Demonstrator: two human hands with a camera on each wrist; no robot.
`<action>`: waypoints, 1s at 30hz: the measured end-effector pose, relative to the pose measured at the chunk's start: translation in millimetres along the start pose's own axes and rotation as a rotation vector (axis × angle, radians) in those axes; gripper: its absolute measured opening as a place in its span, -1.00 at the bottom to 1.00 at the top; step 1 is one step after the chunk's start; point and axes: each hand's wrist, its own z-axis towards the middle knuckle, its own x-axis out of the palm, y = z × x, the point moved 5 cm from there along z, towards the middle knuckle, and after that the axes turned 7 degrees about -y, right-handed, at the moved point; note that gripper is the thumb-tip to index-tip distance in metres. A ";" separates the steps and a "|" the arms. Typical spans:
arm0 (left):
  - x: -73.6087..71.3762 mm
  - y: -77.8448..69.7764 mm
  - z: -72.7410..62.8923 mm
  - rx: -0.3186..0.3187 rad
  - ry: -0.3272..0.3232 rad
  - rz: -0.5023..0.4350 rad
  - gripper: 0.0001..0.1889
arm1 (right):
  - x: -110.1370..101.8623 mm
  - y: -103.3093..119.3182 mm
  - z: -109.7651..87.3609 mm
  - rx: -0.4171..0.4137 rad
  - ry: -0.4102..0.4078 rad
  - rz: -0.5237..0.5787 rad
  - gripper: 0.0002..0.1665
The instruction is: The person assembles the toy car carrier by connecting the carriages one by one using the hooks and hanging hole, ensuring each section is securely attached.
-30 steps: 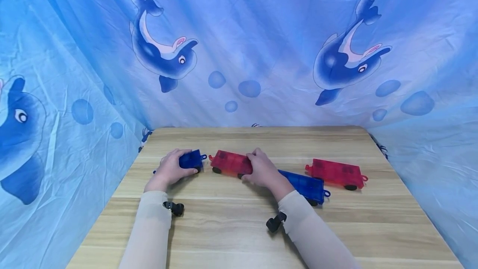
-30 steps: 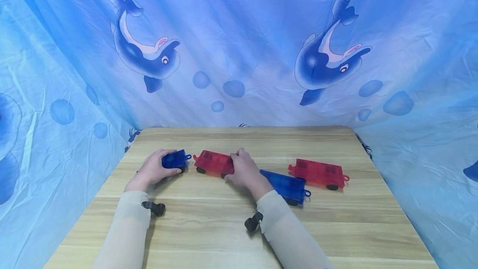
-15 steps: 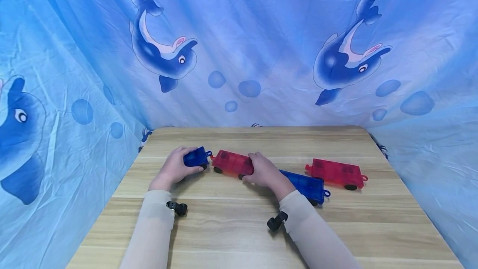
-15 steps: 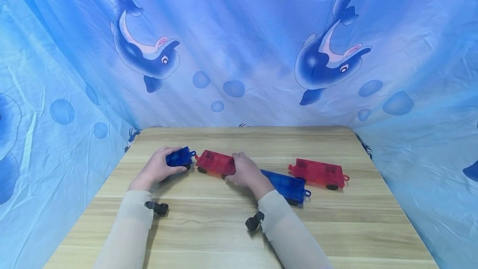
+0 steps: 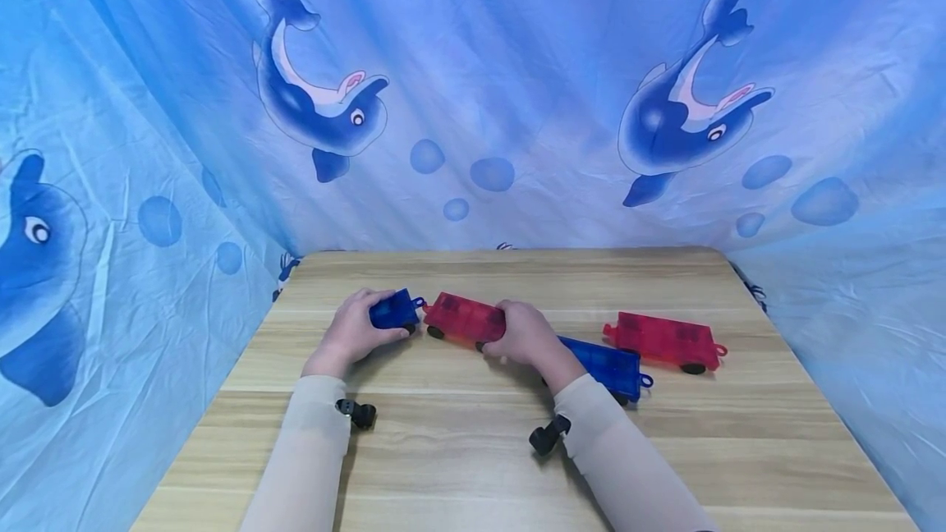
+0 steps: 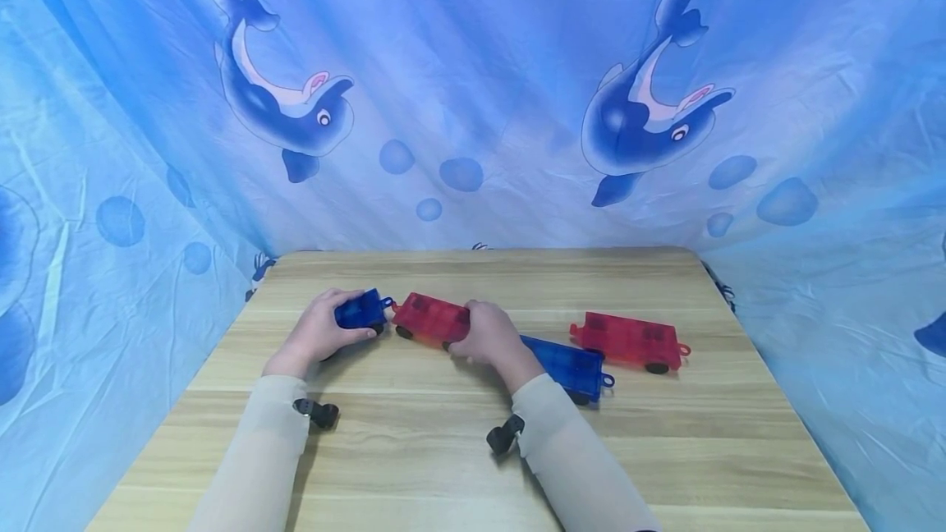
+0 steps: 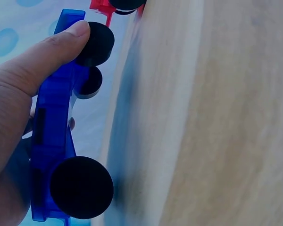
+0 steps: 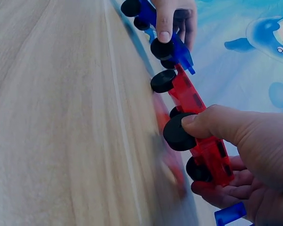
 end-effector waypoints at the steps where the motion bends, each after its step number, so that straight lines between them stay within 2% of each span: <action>1: -0.6 -0.2 0.1 -0.007 -0.005 -0.006 -0.04 | -1.1 -0.2 0.3 -0.003 -0.009 -0.002 -0.11; 7: -4.4 -2.3 2.4 -0.041 -0.026 -0.032 -0.04 | -9.6 1.3 1.7 -0.029 -0.061 -0.001 -0.12; 17: -7.9 -6.9 1.7 -0.027 -0.051 -0.006 -0.03 | -16.0 7.9 0.1 -0.059 -0.103 0.015 -0.11; 30: -3.6 -7.9 0.6 -0.005 -0.046 -0.004 -0.05 | -18.8 7.4 0.3 -0.061 -0.118 0.053 -0.09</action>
